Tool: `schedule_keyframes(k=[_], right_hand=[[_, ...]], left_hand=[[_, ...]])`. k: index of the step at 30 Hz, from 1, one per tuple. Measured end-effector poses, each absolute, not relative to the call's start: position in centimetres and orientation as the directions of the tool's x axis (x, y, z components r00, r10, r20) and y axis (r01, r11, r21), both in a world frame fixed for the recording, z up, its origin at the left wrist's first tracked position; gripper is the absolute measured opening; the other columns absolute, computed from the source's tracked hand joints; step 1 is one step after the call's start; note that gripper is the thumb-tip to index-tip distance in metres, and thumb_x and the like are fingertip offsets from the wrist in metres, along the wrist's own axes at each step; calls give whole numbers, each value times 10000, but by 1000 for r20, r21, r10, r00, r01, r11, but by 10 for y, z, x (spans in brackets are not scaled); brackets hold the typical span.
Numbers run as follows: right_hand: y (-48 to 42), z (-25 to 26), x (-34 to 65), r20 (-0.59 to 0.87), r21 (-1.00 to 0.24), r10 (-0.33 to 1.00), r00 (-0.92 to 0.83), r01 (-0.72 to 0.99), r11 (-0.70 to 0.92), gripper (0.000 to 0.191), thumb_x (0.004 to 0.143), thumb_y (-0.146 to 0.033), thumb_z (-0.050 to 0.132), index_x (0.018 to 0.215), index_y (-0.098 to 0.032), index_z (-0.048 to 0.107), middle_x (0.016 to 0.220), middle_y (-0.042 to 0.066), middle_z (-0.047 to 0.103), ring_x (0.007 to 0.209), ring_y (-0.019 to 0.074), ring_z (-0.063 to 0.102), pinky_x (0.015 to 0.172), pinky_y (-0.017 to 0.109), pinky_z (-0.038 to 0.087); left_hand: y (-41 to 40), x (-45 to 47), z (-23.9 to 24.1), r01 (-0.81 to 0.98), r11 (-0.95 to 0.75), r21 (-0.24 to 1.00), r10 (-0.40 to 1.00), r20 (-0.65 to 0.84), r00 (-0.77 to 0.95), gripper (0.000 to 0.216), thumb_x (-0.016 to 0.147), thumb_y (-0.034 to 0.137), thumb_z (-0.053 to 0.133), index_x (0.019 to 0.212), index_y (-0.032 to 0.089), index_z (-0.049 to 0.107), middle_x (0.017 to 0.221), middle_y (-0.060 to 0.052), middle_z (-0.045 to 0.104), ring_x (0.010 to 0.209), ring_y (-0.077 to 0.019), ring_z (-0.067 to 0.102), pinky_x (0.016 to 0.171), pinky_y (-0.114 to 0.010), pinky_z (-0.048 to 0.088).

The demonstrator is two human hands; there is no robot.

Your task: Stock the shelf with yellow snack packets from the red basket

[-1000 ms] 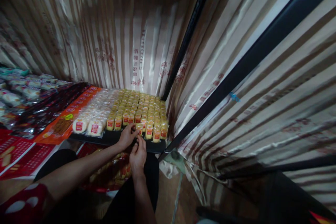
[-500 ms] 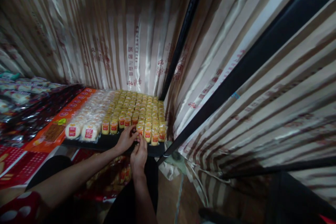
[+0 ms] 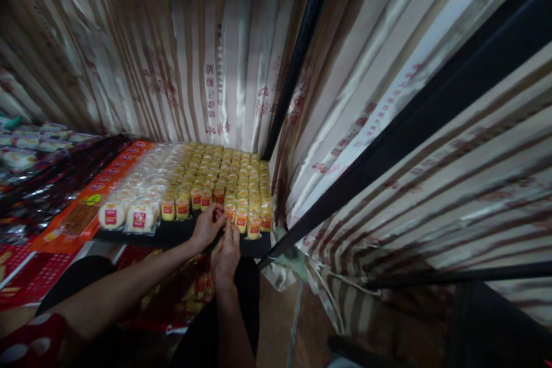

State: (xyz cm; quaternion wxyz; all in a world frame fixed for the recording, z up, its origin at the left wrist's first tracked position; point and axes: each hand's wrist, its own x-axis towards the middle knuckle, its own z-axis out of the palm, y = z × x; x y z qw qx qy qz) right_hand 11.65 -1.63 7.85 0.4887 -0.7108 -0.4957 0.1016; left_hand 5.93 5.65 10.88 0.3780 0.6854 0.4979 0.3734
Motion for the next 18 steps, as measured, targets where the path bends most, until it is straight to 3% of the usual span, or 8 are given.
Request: schedule_keyframes(k=[5, 12, 18], right_hand=[[-14, 80, 115, 295, -762, 807, 511, 636, -125, 464, 829, -152, 290, 1257, -118, 467, 1169, 153, 522, 1024, 204, 547, 860, 351, 460], [-17, 84, 117, 332, -769, 815, 475, 636, -57, 453, 828, -167, 302, 1243, -133, 480, 1174, 138, 532, 1031, 185, 538, 882, 325, 440], [-12, 88, 119, 253, -729, 847, 467, 667, -150, 494, 790, -142, 307, 1251, -131, 483, 1093, 129, 576, 991, 196, 557, 841, 305, 449]], left_hand=[[54, 63, 110, 427, -199, 882, 971, 120, 204, 64, 765, 213, 498, 826, 195, 505, 660, 54, 534, 585, -85, 508, 586, -196, 400], [49, 62, 112, 405, -168, 899, 980, 106, 171, 103, 772, 224, 491, 867, 197, 520, 706, 38, 552, 637, -95, 525, 627, -207, 414], [54, 64, 115, 508, -176, 843, 980, 100, 173, 58, 776, 208, 495, 825, 201, 524, 707, 41, 559, 637, -96, 531, 633, -207, 400]])
